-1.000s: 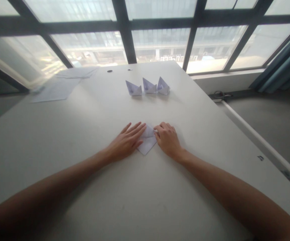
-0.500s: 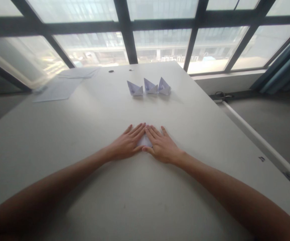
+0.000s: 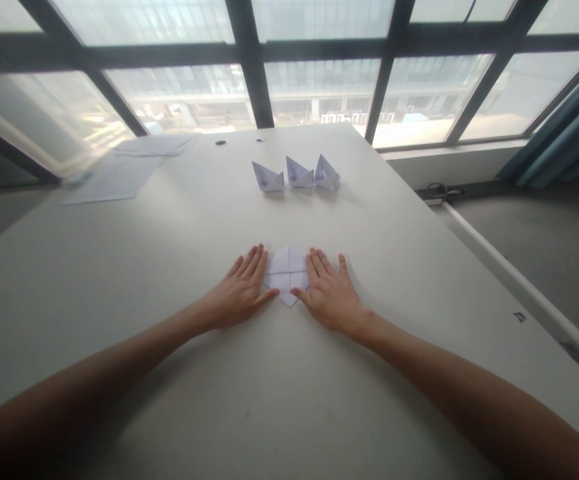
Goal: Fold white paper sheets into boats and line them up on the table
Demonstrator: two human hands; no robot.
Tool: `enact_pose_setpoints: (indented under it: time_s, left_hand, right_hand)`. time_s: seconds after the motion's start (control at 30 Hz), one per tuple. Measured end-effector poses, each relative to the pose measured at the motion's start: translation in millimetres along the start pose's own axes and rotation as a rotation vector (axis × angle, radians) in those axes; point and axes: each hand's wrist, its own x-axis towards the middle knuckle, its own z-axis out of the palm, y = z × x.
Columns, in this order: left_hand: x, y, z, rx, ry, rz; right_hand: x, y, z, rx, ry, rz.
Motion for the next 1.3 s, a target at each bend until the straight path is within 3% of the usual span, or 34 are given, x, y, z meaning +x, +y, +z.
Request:
enact_pose_setpoints:
  time_s: [0.2,0.47,0.8,0.97,1.3]
  left_hand:
    - [5.3,8.1,4.1,-0.006,0.101,-0.128]
    - [15.2,6.1,-0.4,-0.099,0.232,-0.1]
    - [23.2,0.1,-0.3,-0.343,0.317,-0.006]
    - [22.0,3.5,-3.7,-0.479,0.324,-0.054]
    - [27.2,4.5,-11.4,-0.637,0.274,-0.043]
  right_hand:
    - [0.8,-1.2,0.8,0.01,0.0,0.009]
    - [2.6,-0.4,-0.1,0.079,0.036,0.023]
    - [13.6,11.8,2.0,0.265,0.222,0.078]
    - [12.7,12.7,-1.0,0.333,0.289,0.065]
    - [14.8,14.9,1.8,0.346,0.292,0.042]
